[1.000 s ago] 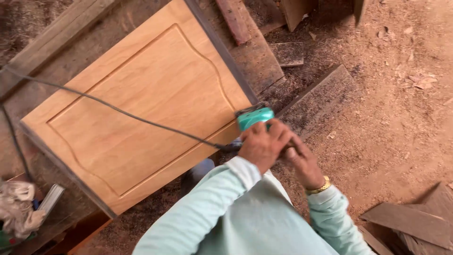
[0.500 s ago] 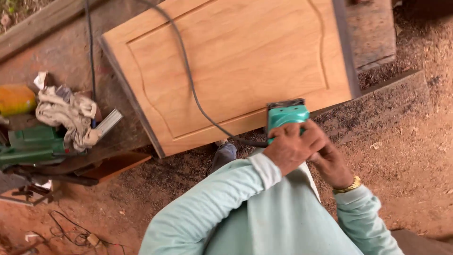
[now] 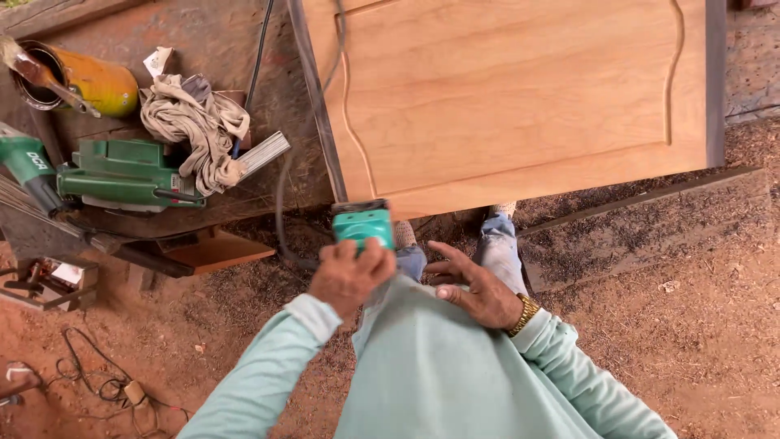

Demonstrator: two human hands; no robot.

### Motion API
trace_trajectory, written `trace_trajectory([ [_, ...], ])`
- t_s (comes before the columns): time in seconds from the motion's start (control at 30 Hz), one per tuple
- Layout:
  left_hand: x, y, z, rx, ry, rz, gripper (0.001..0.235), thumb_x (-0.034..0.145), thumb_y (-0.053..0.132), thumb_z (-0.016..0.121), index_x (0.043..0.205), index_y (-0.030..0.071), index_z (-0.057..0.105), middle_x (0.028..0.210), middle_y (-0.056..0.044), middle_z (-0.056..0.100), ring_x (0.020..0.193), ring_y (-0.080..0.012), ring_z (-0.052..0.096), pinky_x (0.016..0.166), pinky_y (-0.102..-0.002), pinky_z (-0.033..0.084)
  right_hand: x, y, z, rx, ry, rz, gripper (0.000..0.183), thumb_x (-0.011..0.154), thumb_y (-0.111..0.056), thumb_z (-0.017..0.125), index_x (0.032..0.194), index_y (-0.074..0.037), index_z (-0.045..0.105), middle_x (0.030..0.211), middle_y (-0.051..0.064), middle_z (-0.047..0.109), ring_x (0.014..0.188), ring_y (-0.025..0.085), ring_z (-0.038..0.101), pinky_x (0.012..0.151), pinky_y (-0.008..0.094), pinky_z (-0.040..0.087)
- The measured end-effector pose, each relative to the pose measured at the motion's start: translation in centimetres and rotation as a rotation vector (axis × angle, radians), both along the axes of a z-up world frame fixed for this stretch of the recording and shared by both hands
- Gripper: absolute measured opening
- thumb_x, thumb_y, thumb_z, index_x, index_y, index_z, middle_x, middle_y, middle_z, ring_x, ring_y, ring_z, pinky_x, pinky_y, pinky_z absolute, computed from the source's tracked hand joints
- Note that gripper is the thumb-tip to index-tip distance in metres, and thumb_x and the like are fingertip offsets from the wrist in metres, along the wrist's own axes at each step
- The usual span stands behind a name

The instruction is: The person uses a teal electric sander to smooth the surface of a rectangular wooden board with a decorative border. They move the sander across the board's surface and along its edges while standing at an outdoor workbench.

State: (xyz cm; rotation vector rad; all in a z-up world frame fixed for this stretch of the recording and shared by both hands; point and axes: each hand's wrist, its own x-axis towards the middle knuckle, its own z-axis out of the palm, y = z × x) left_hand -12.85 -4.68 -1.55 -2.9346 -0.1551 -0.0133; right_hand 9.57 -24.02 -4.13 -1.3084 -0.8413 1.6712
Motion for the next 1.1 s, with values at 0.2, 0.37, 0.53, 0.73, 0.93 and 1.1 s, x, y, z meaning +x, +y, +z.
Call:
trace_trajectory([
  [0.2, -6.1, 3.2, -0.1, -0.013, 0.001, 0.026, 0.036, 0.087, 0.020, 0.065, 0.121, 0.021, 0.054, 0.118, -0.007, 0.050, 0.084, -0.0289, 0.052, 0.060, -0.046, 0.046, 0.6, -3.6, -2.9, -0.058, -0.059, -0.109, 0.074, 0.099, -0.032, 0.062, 0.160, -0.012, 0.027, 0.142, 0.021, 0.061, 0.126, 0.026, 0.065, 0.104, 0.038, 0.054],
  [0.37, -1.4, 0.8, -0.1, -0.021, 0.004, -0.048, 0.037, 0.086, 0.022, 0.064, 0.121, 0.019, 0.054, 0.117, -0.008, 0.050, 0.081, -0.0289, 0.051, 0.057, -0.045, 0.044, 2.2, -5.2, -2.1, -0.223, -0.143, -0.233, 0.069, 0.097, -0.032, 0.062, 0.157, -0.012, 0.034, 0.137, 0.017, 0.067, 0.120, 0.023, 0.067, 0.101, 0.037, 0.053],
  [0.53, 7.9, -3.4, -0.2, 0.035, -0.059, -0.087, 0.036, 0.086, 0.020, 0.063, 0.120, 0.017, 0.054, 0.114, -0.009, 0.049, 0.078, -0.0287, 0.051, 0.055, -0.046, 0.042, 3.6, -8.4, -5.4, -0.157, -0.078, -0.401, 0.069, 0.099, -0.031, 0.063, 0.157, -0.008, 0.033, 0.136, 0.020, 0.066, 0.123, 0.023, 0.063, 0.103, 0.037, 0.052],
  [0.73, 20.4, -9.7, -0.2, 0.008, -0.038, -0.167, 0.031, 0.088, 0.026, 0.060, 0.116, 0.014, 0.054, 0.110, -0.013, 0.050, 0.074, -0.0310, 0.054, 0.046, -0.049, 0.042, 7.5, -11.8, -4.8, -0.130, -0.013, -0.607, 0.066, 0.100, -0.030, 0.062, 0.156, -0.006, 0.035, 0.136, 0.020, 0.066, 0.124, 0.025, 0.063, 0.105, 0.039, 0.052],
  [0.93, 32.3, -16.2, -1.1, -0.094, -0.013, -0.220, 0.041, 0.087, 0.033, 0.061, 0.122, 0.013, 0.054, 0.113, -0.015, 0.052, 0.078, -0.0316, 0.057, 0.044, -0.050, 0.047, 12.2, -16.3, -5.6, -0.066, 0.040, -0.843, 0.059, 0.102, -0.028, 0.060, 0.151, -0.001, 0.043, 0.143, 0.015, 0.061, 0.131, 0.023, 0.059, 0.112, 0.041, 0.048],
  [1.1, 41.1, -21.1, -1.8, -0.061, -0.027, -0.202, 0.040, 0.090, 0.033, 0.064, 0.124, 0.016, 0.054, 0.118, -0.015, 0.053, 0.078, -0.0319, 0.059, 0.041, -0.048, 0.048, 15.8, -22.7, -9.8, -0.099, -0.064, -0.976, 0.049, 0.101, -0.024, 0.060, 0.144, -0.002, 0.051, 0.141, 0.009, 0.061, 0.130, 0.020, 0.057, 0.109, 0.037, 0.048],
])
